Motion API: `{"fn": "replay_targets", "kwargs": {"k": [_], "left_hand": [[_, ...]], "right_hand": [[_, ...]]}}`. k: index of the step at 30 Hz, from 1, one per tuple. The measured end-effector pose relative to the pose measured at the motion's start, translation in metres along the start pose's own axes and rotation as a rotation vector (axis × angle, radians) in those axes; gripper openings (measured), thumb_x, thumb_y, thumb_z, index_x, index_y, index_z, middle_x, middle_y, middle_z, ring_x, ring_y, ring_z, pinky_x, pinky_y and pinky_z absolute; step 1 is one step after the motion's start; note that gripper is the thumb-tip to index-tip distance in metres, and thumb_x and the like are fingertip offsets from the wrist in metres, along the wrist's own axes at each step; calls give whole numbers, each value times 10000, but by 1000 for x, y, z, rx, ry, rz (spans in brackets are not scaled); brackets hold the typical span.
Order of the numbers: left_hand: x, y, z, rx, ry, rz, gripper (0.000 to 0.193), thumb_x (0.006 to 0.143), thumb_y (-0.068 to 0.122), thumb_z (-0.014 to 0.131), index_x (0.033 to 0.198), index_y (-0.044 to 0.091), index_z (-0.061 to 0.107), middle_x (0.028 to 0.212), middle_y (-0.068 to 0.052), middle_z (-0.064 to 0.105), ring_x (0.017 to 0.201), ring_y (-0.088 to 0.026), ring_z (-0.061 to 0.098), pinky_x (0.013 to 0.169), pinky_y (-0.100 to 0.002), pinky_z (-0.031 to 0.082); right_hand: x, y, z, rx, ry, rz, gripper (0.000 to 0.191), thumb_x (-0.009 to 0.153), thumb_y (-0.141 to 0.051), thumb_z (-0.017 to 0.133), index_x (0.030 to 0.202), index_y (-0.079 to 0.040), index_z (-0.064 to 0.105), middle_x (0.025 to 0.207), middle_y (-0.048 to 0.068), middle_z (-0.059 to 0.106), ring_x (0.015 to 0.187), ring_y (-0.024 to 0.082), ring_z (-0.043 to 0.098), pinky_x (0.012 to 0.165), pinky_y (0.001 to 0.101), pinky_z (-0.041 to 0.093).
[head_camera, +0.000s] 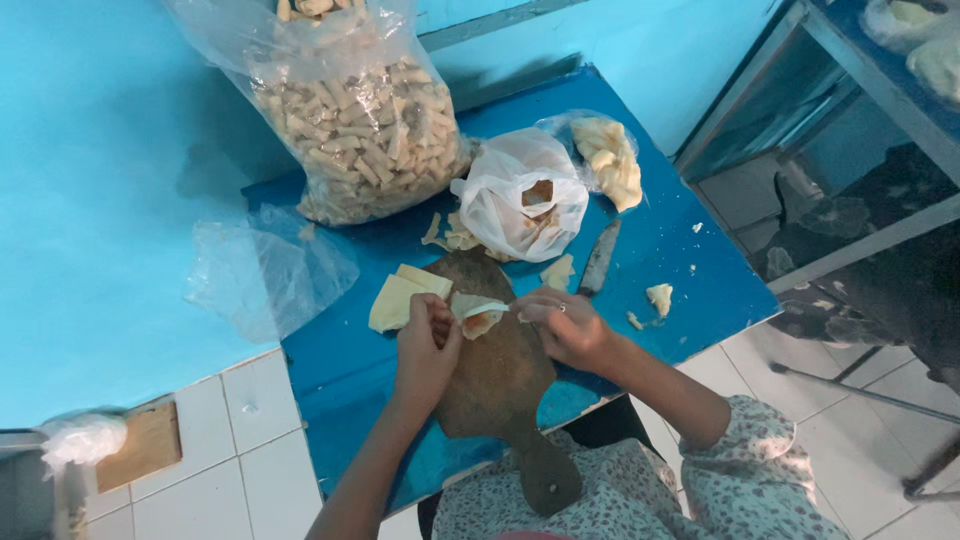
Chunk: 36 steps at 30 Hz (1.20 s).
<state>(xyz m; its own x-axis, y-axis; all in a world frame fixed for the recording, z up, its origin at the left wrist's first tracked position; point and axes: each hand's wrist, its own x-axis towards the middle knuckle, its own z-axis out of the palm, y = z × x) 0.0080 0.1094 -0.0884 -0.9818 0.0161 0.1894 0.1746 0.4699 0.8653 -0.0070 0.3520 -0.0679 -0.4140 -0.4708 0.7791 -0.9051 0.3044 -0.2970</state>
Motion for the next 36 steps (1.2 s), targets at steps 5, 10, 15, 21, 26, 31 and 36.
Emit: {"fn": "replay_targets", "kwargs": {"k": [5,10,15,21,26,31,36], "left_hand": [[-6,1,19,-10,13,1,315,880,6,712,1111,40,501,884,-105,695,781,-231,750,649,-344,593],[-9,4,30,99,4,119,290,931,47,668,1174,18,512,985,-161,690,933,-333,719,772,-431,564],[-11,7,42,149,7,213,280,964,47,635,1222,1,536,1043,-185,678,1008,-365,682,860,-457,540],[-6,8,53,297,-14,358,287,878,37,684,1143,12,574,1002,-190,642,968,-382,642,837,-476,510],[-5,12,55,289,-43,364,209,887,31,682,1076,25,594,961,-168,640,940,-382,634,823,-497,494],[-7,17,58,339,-38,380,160,886,33,679,1031,27,612,963,-177,599,950,-390,606,823,-494,488],[-6,18,58,368,-34,428,108,871,50,702,961,25,647,982,-155,599,965,-371,603,833,-486,491]], "right_hand": [[-19,9,-12,30,63,-43,386,788,218,596,1108,11,529,1066,192,703,988,366,742,820,447,626],[-30,40,-32,-250,291,327,296,891,170,689,1093,-15,576,1057,155,743,976,293,767,800,364,610],[-18,85,-53,-458,312,430,226,957,109,696,1127,8,587,1043,186,709,917,357,736,783,395,595],[-18,67,-33,-656,169,292,374,858,-48,717,1211,16,611,1175,223,708,1148,421,639,958,505,527],[-31,32,1,-124,-58,493,381,840,-96,782,1182,-43,623,1084,160,702,1076,368,654,896,455,536],[-36,33,13,1,-194,676,411,855,-37,721,1247,-86,611,929,140,642,912,326,666,786,436,545],[-31,40,12,38,-184,577,533,799,13,718,1298,-61,548,893,127,640,898,343,640,774,444,523]]}}
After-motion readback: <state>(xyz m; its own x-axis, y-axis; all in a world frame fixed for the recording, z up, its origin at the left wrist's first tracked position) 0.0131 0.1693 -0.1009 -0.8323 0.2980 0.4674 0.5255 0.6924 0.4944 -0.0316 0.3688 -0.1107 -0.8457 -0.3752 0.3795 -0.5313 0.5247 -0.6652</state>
